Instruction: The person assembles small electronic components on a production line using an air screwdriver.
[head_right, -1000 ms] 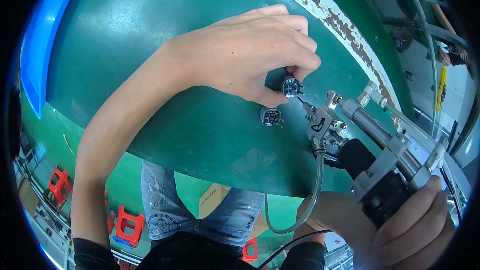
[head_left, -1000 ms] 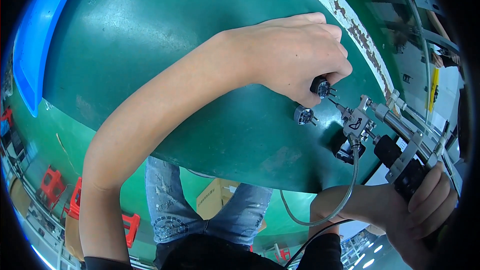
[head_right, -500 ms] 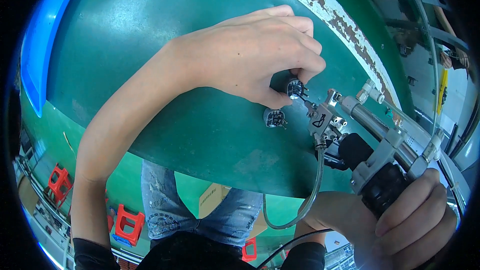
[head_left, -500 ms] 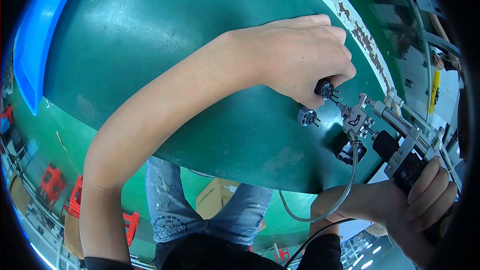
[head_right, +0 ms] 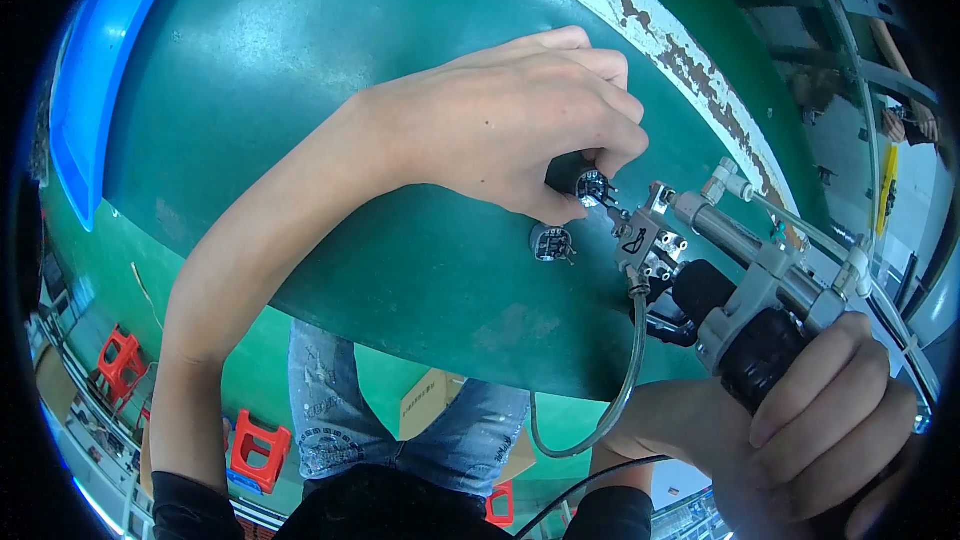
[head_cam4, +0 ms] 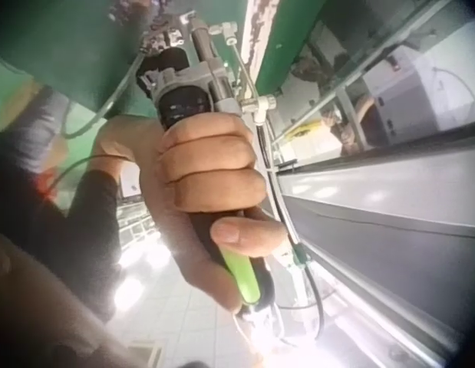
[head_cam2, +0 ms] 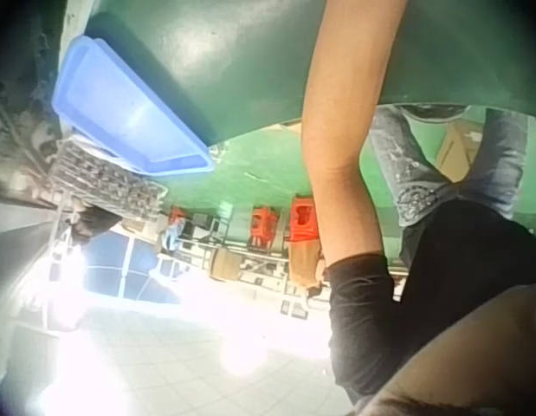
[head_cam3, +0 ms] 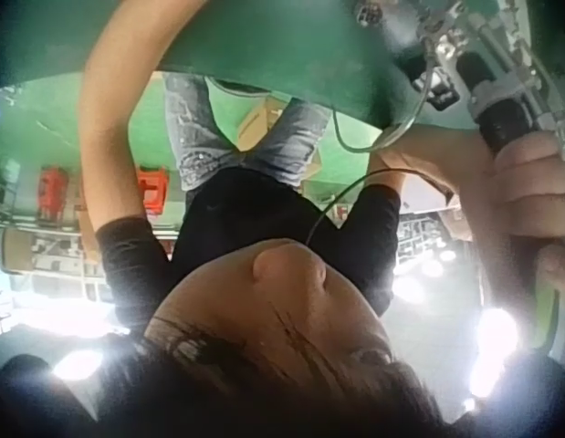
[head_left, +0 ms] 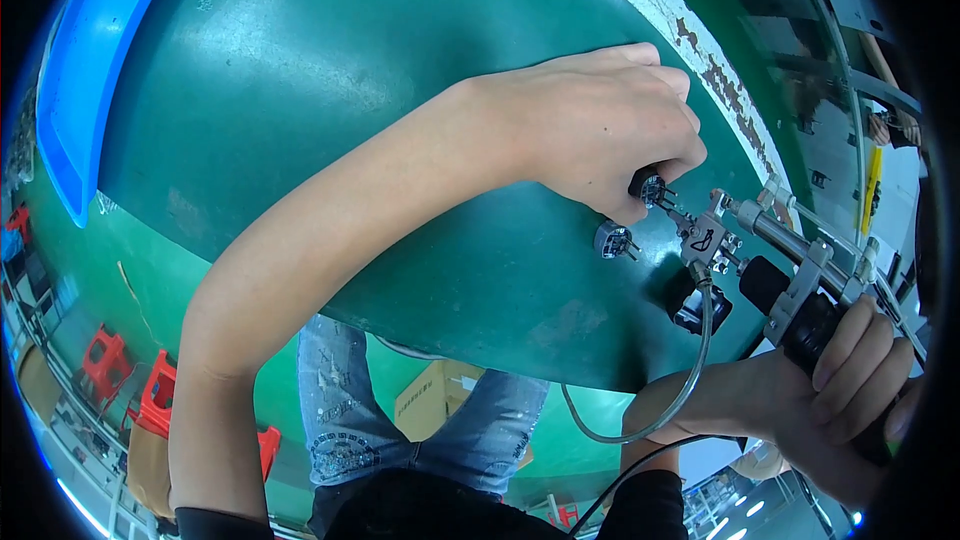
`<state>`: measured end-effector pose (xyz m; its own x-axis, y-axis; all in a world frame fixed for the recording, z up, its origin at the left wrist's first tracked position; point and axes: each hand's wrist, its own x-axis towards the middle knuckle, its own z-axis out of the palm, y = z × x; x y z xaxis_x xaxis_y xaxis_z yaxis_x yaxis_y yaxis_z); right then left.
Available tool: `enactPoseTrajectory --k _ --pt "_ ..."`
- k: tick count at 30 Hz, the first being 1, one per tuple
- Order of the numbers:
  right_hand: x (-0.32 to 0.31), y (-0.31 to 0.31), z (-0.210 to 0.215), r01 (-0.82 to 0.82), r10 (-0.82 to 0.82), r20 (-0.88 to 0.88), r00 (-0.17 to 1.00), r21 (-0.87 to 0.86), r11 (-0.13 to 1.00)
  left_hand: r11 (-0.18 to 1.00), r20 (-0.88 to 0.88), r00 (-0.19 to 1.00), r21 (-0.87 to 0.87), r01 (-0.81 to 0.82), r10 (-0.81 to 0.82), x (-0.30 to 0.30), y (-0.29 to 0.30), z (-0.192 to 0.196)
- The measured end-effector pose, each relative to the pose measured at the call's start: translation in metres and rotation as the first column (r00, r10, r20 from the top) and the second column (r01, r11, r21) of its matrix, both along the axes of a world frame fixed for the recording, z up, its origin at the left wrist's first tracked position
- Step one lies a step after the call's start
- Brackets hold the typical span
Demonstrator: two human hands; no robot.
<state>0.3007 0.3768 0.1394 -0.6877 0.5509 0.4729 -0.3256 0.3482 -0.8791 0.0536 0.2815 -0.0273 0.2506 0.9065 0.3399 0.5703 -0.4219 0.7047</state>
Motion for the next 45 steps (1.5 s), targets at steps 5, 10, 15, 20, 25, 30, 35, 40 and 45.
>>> enactPoseTrajectory --k 5,10,15,20,25,30,35,40,45 --pt "-0.002 -0.016 0.018 -0.014 0.014 -0.031 0.999 -0.013 1.0 1.0 0.023 1.0 -0.007 0.004 -0.004 0.001 0.0 -0.003" --pt "-0.013 -0.028 0.033 -0.039 0.042 -0.072 0.997 0.038 0.999 1.0 0.0 1.0 -0.011 -0.001 0.001 -0.002 0.0 0.001" --pt "-0.016 -0.027 0.032 -0.034 0.038 -0.091 0.995 0.043 0.999 0.989 0.034 0.993 -0.091 0.114 -0.112 -0.022 -0.008 0.01" --pt "-0.015 -0.023 0.026 -0.065 0.071 -0.108 0.992 0.05 0.997 0.975 0.174 0.984 -0.221 0.009 0.03 -0.043 0.009 0.023" --pt "-0.011 -0.031 0.023 0.189 -0.189 -0.136 0.973 -0.015 0.982 0.749 -0.106 0.742 0.061 -0.659 0.662 -0.045 0.068 0.009" --pt "-0.027 -0.036 0.012 0.175 -0.175 -0.173 0.969 -0.018 0.984 0.603 -0.244 0.58 0.027 -0.797 0.777 -0.027 0.133 0.001" --pt "-0.019 -0.015 0.026 -0.283 0.282 0.025 0.959 0.034 0.959 0.631 -0.173 0.607 0.239 -0.738 0.775 -0.016 0.142 -0.002" --pt "-0.011 -0.01 0.034 -0.313 0.311 0.057 0.949 0.021 0.95 0.884 -0.105 0.886 0.19 -0.428 0.452 0.001 0.073 0.011" --pt "-0.014 -0.01 0.035 -0.338 0.333 0.124 0.935 0.017 0.941 0.999 0.037 0.999 -0.034 0.005 -0.003 0.011 0.019 0.005"
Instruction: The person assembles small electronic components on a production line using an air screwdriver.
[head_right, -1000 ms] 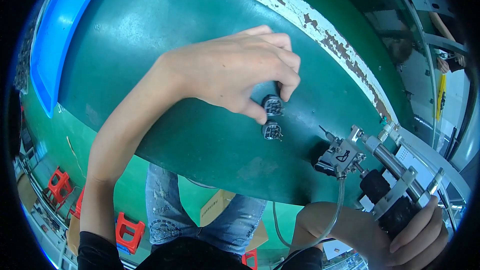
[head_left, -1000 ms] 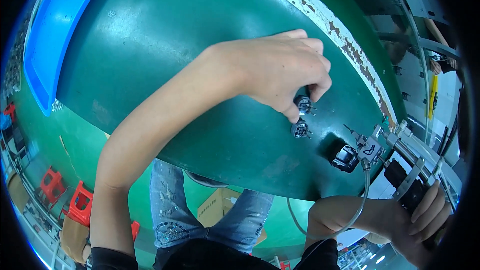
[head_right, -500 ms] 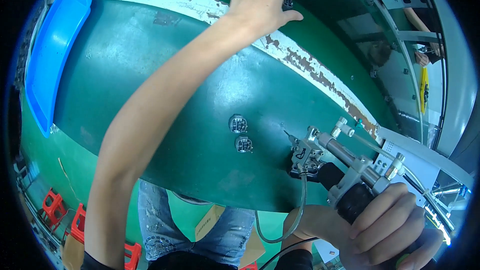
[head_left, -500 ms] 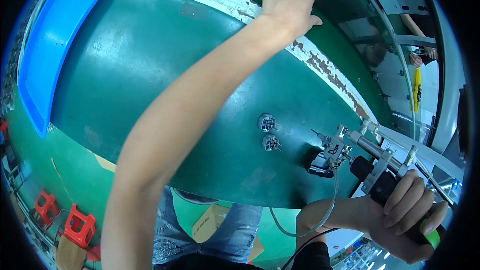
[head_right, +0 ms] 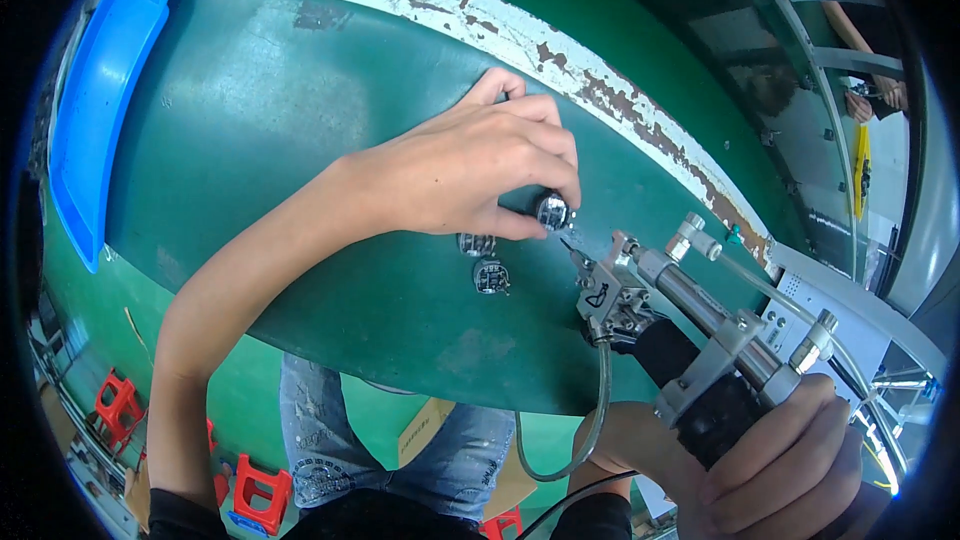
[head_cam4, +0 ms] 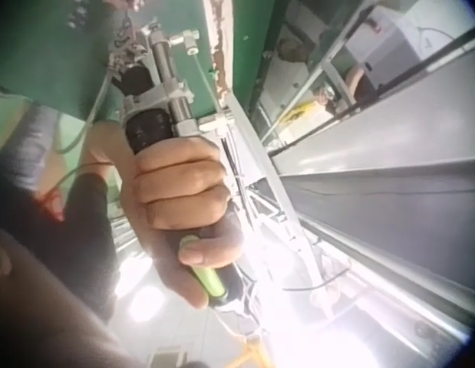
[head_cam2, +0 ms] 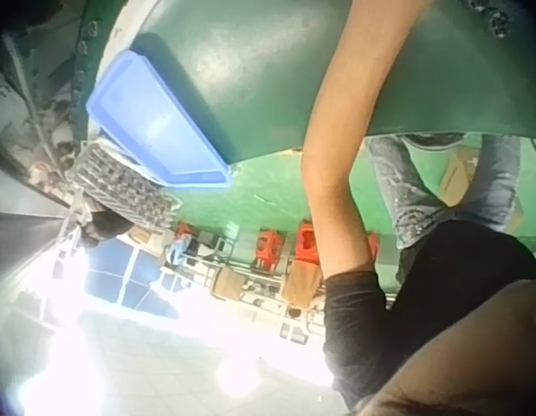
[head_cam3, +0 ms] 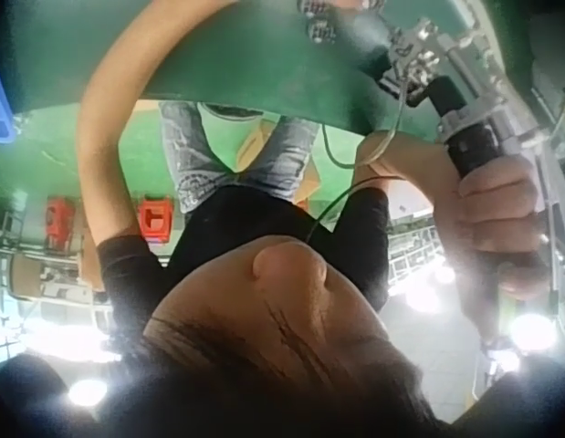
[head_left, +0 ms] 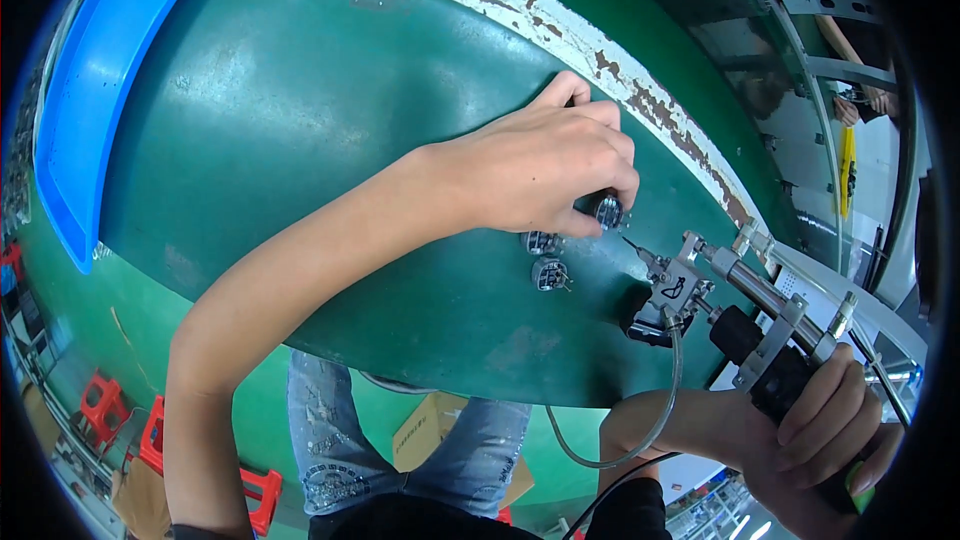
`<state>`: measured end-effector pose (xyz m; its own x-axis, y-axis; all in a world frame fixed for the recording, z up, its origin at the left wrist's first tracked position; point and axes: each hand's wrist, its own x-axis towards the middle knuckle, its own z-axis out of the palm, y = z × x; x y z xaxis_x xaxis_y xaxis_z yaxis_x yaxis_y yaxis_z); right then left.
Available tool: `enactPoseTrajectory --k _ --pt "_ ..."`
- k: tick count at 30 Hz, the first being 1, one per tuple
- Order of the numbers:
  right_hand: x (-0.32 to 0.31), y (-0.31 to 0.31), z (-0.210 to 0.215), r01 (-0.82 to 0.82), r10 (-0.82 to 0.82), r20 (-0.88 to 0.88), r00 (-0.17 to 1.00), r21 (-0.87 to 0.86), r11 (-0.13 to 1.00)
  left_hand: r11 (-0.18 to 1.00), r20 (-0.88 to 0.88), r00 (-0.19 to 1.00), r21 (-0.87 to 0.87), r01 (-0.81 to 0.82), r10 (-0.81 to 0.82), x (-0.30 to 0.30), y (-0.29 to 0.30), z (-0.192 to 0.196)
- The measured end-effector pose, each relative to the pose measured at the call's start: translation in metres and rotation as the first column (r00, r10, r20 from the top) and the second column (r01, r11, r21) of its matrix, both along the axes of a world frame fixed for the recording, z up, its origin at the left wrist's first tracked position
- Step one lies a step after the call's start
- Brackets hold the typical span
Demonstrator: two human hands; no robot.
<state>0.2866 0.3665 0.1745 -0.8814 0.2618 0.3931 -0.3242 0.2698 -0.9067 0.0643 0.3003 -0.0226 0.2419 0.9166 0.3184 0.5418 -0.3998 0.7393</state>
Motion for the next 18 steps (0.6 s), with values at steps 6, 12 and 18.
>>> enactPoseTrajectory --k 6,12,18 --pt "-0.015 -0.004 -0.017 0.011 -0.011 -0.033 0.999 -0.006 1.0 1.0 0.031 0.999 -0.016 0.006 -0.006 0.0 -0.006 0.0" --pt "-0.03 -0.023 -0.042 0.523 -0.527 -0.233 0.817 -0.085 0.848 1.0 0.052 0.999 -0.007 -0.002 0.002 0.002 -0.003 -0.002" --pt "-0.03 -0.017 -0.045 0.508 -0.506 -0.231 0.831 -0.056 0.86 1.0 0.057 0.998 -0.007 -0.006 0.006 0.002 -0.004 -0.002"
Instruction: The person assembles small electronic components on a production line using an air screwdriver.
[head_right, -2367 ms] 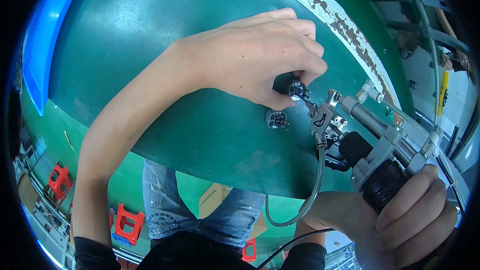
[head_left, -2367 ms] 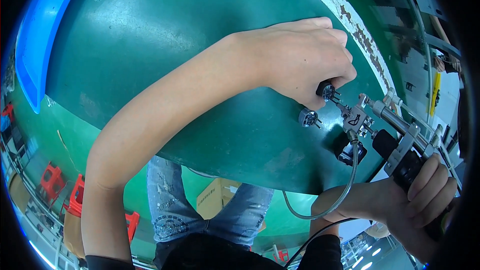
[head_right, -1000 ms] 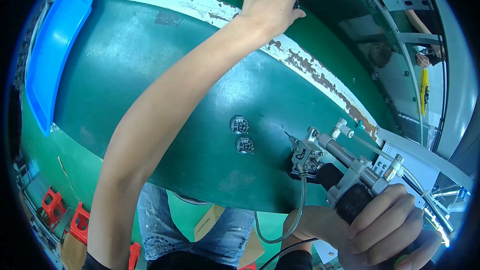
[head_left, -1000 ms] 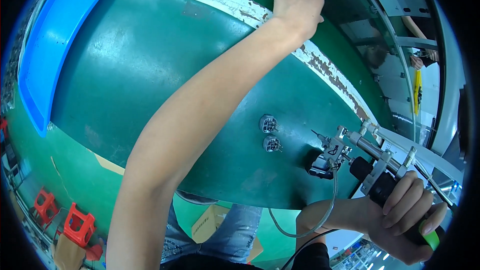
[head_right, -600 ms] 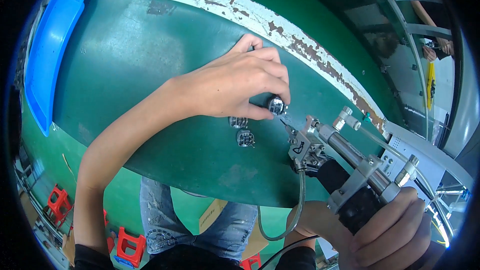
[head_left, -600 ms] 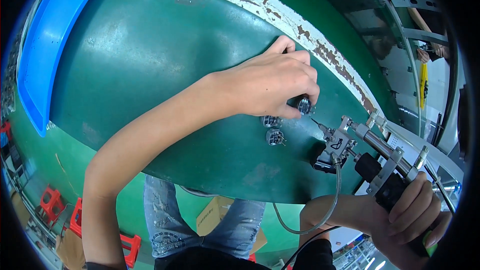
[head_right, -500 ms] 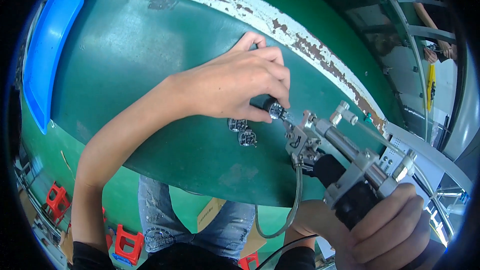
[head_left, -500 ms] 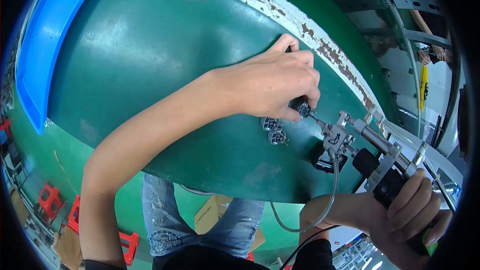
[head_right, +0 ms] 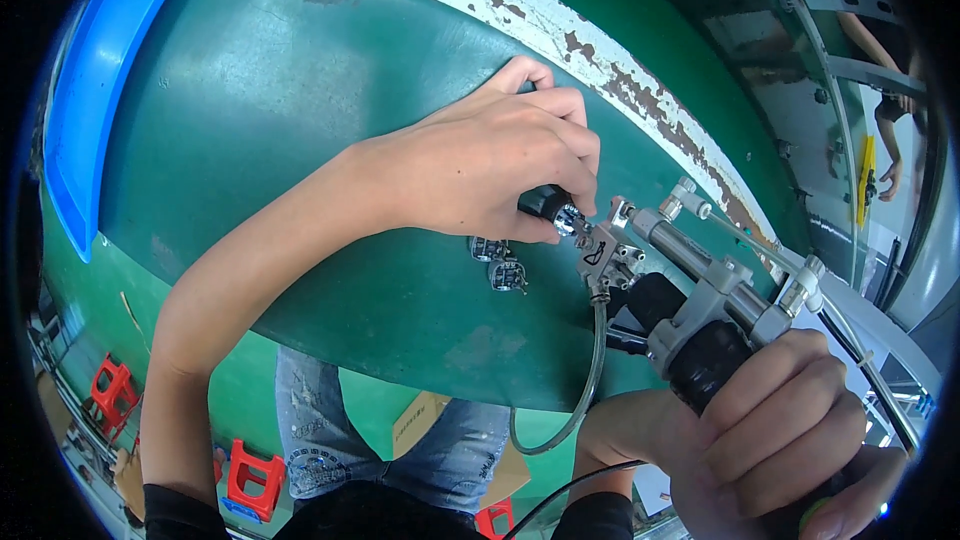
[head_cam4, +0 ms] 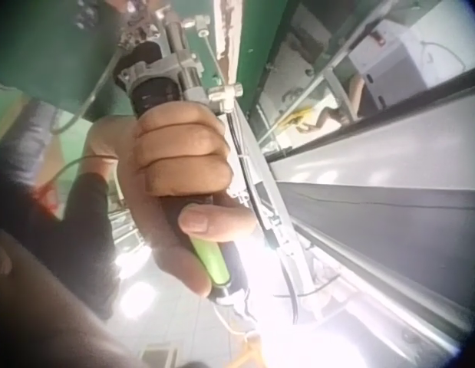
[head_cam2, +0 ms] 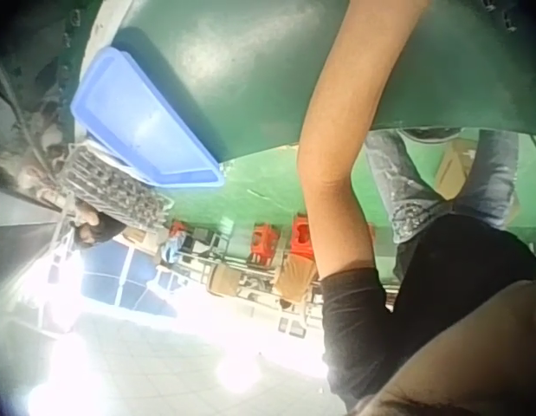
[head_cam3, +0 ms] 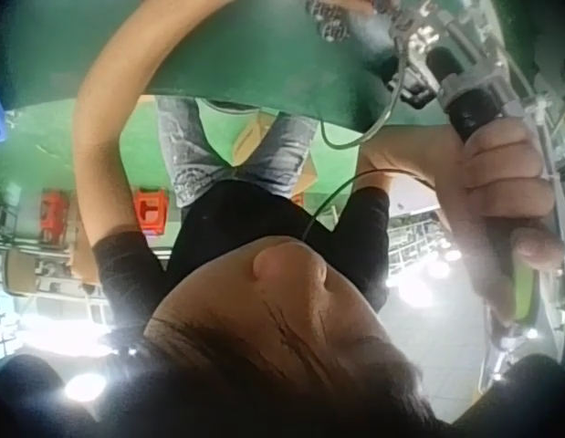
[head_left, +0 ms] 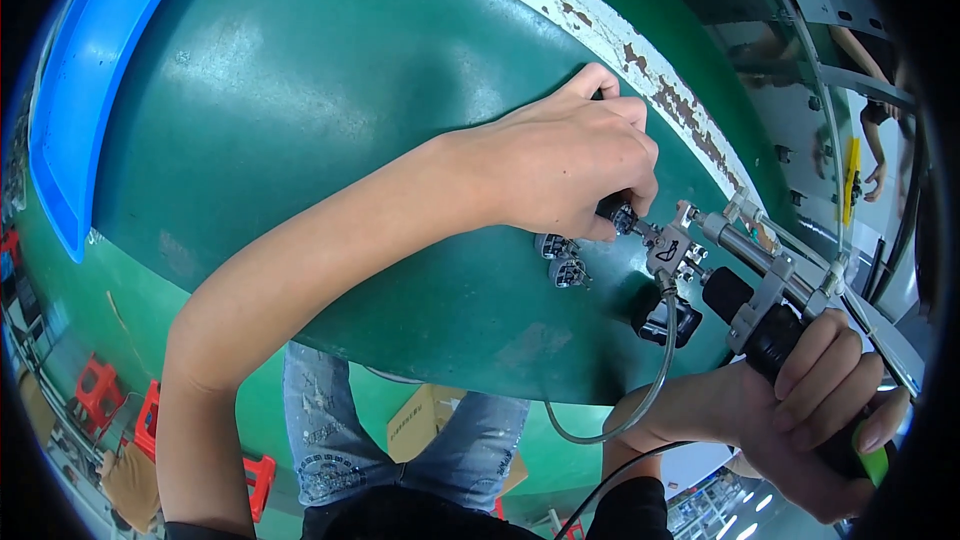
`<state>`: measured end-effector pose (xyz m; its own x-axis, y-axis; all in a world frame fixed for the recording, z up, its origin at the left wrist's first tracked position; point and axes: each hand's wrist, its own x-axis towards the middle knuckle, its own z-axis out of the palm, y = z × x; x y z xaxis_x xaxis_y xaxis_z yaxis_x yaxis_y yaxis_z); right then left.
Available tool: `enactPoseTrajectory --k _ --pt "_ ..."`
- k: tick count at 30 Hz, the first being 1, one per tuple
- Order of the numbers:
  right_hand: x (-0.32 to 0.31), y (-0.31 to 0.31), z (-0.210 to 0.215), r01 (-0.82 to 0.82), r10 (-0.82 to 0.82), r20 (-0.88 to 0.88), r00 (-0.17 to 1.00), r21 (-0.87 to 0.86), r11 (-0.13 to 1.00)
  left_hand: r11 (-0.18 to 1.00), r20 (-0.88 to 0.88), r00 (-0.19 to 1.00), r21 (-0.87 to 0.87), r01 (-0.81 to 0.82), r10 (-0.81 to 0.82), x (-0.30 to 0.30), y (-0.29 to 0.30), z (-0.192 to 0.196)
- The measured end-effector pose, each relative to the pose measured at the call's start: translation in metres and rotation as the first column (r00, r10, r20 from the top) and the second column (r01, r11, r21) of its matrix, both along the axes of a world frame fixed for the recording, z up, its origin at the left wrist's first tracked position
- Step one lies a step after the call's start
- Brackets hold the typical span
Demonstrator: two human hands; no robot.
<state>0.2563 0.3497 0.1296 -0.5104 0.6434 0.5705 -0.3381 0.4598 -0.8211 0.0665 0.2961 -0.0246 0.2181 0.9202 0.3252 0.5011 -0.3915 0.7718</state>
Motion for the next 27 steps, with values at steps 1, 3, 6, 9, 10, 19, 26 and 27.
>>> enactPoseTrajectory --k 1,3,6,9,10,19,26,27 --pt "0.0 0.0 -0.001 0.0 0.0 0.003 1.0 0.007 1.0 1.0 0.001 1.0 0.005 -0.002 0.002 0.0 0.0 0.0" --pt "-0.001 0.0 -0.001 -0.001 0.001 0.007 1.0 0.011 1.0 1.0 0.0 1.0 0.001 -0.002 0.002 0.001 0.001 0.0" --pt "-0.002 0.002 -0.002 -0.001 0.0 0.03 1.0 0.033 0.999 1.0 0.003 1.0 -0.001 -0.003 0.003 0.001 0.0 0.0" --pt "-0.001 0.004 -0.005 -0.068 0.068 0.028 0.997 0.015 0.998 1.0 0.01 1.0 0.0 -0.005 0.005 0.002 0.001 0.0" --pt "0.0 0.004 -0.005 -0.071 0.07 0.032 0.997 0.016 0.997 1.0 0.013 1.0 -0.002 -0.007 0.007 0.002 0.001 0.0" --pt "-0.006 0.008 -0.008 -0.11 0.11 -0.001 0.994 -0.042 0.993 1.0 0.009 1.0 0.001 -0.012 0.012 0.002 0.001 0.0" --pt "0.02 0.01 0.022 -0.285 0.286 0.058 0.956 -0.033 0.958 1.0 -0.071 0.997 -0.012 -0.011 0.01 -0.002 -0.001 0.0" --pt "0.025 0.013 0.04 -0.421 0.422 0.156 0.893 -0.043 0.906 1.0 -0.064 0.998 0.019 -0.008 0.01 -0.001 0.003 0.0"
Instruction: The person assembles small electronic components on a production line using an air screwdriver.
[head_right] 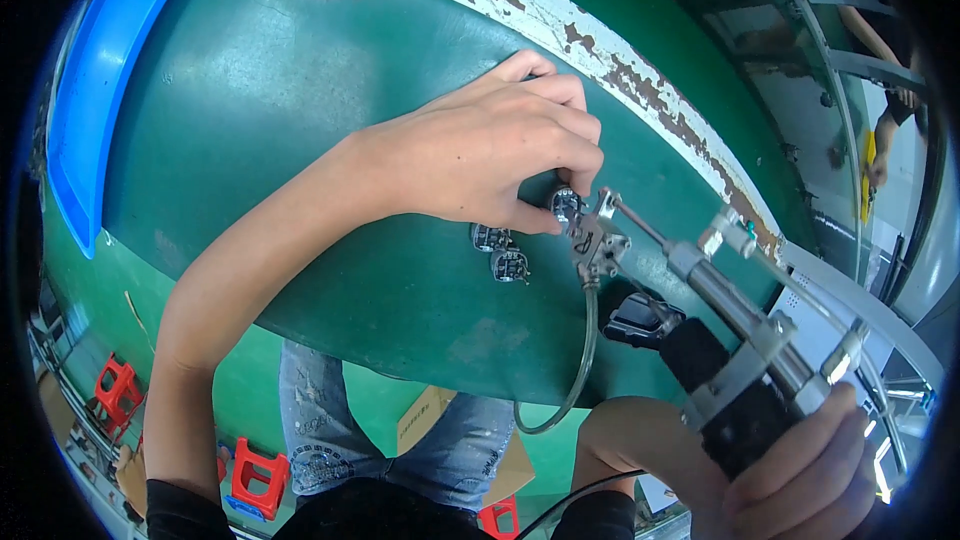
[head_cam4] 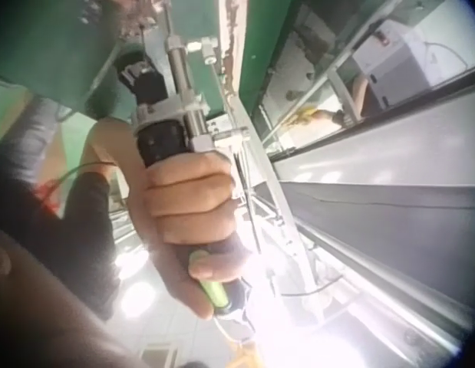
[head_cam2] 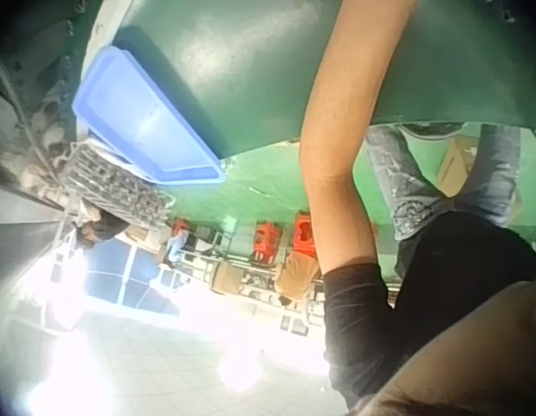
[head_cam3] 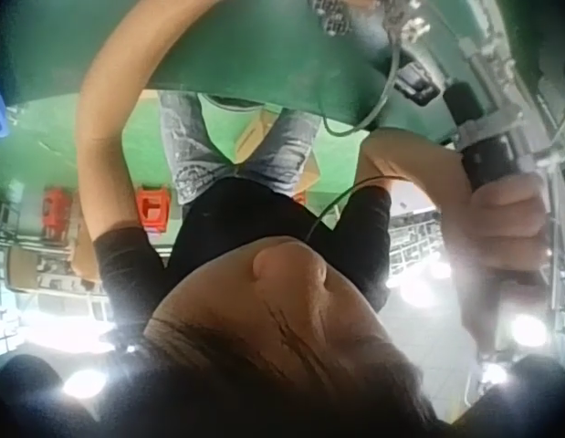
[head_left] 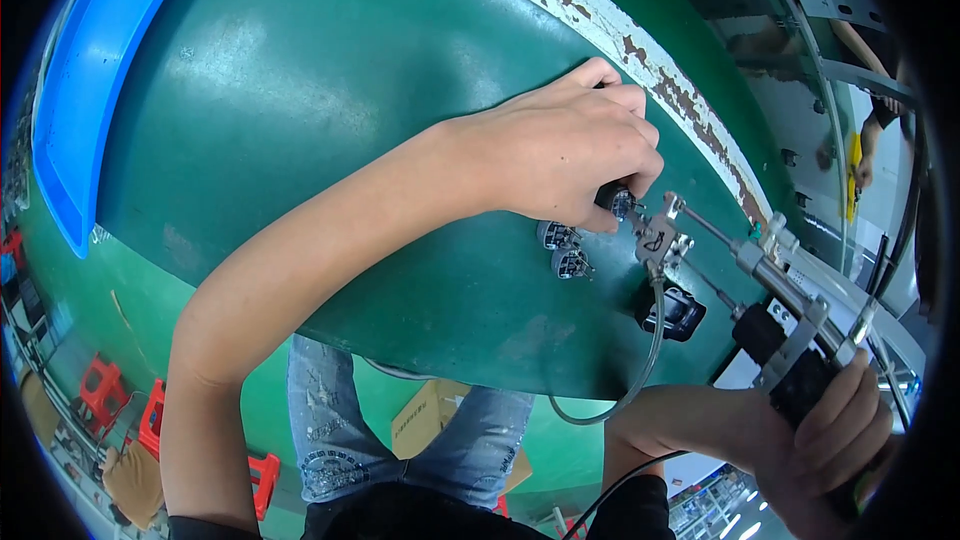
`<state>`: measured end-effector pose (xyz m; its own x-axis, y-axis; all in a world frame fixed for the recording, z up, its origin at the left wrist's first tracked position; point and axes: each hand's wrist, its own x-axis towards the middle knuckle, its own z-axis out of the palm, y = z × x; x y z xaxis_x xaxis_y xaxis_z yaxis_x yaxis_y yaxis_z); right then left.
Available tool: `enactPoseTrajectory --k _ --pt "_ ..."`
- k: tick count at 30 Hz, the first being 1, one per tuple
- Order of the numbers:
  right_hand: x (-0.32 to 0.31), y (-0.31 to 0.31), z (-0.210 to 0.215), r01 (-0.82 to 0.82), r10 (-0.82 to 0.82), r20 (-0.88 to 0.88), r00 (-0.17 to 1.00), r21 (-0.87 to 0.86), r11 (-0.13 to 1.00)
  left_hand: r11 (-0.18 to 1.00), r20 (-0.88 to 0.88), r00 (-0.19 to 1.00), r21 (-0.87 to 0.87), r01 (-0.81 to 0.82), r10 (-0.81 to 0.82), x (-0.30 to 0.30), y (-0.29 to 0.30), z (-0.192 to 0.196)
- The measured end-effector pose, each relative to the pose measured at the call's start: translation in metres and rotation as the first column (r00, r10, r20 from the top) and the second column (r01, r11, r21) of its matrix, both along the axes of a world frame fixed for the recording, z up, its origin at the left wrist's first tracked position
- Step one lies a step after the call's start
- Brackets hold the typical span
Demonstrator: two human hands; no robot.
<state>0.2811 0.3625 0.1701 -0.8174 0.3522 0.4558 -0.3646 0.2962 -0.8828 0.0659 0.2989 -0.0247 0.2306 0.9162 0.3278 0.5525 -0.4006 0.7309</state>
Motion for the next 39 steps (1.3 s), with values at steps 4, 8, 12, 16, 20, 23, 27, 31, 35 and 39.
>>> enactPoseTrajectory --k 4,8,12,16,20,23,27,31,35,39 --pt "0.004 0.0 0.001 -0.07 0.072 0.09 0.993 -0.021 0.997 1.0 -0.048 0.999 0.022 -0.013 0.014 -0.001 -0.001 -0.002" --pt "0.0 -0.003 -0.022 0.225 -0.224 -0.074 0.972 -0.002 0.974 0.999 -0.036 0.999 0.046 -0.015 0.017 0.001 0.002 0.0" --pt "-0.016 -0.015 -0.034 0.464 -0.467 -0.152 0.871 -0.055 0.884 1.0 -0.045 0.999 0.028 -0.01 0.011 0.001 0.001 0.001" --pt "-0.015 -0.015 -0.038 0.494 -0.493 -0.154 0.856 -0.037 0.869 0.999 -0.04 0.999 0.044 -0.014 0.016 0.001 0.0 -0.001" --pt "-0.018 -0.009 -0.043 0.443 -0.44 -0.181 0.88 -0.028 0.896 0.999 -0.046 0.999 0.032 -0.018 0.019 0.001 0.0 0.0" --pt "-0.019 -0.007 -0.046 0.378 -0.376 -0.183 0.908 -0.026 0.926 0.999 -0.03 0.999 0.046 -0.024 0.026 0.002 0.0 -0.001" --pt "-0.02 -0.009 -0.045 0.415 -0.41 -0.149 0.9 0.004 0.91 0.999 -0.03 0.999 0.034 -0.025 0.026 0.002 0.0 -0.001" --pt "-0.021 -0.007 -0.045 0.366 -0.363 -0.139 0.921 0.0 0.93 0.999 -0.03 0.999 0.042 -0.025 0.026 0.001 -0.001 -0.001" --pt "-0.011 0.01 -0.047 0.113 -0.124 -0.148 0.981 -0.085 0.99 0.999 -0.02 0.999 0.045 -0.031 0.032 0.001 -0.001 -0.001" --pt "-0.021 -0.005 -0.046 0.321 -0.322 -0.116 0.94 -0.027 0.947 0.999 -0.014 1.0 0.036 -0.023 0.024 0.001 0.0 -0.001"
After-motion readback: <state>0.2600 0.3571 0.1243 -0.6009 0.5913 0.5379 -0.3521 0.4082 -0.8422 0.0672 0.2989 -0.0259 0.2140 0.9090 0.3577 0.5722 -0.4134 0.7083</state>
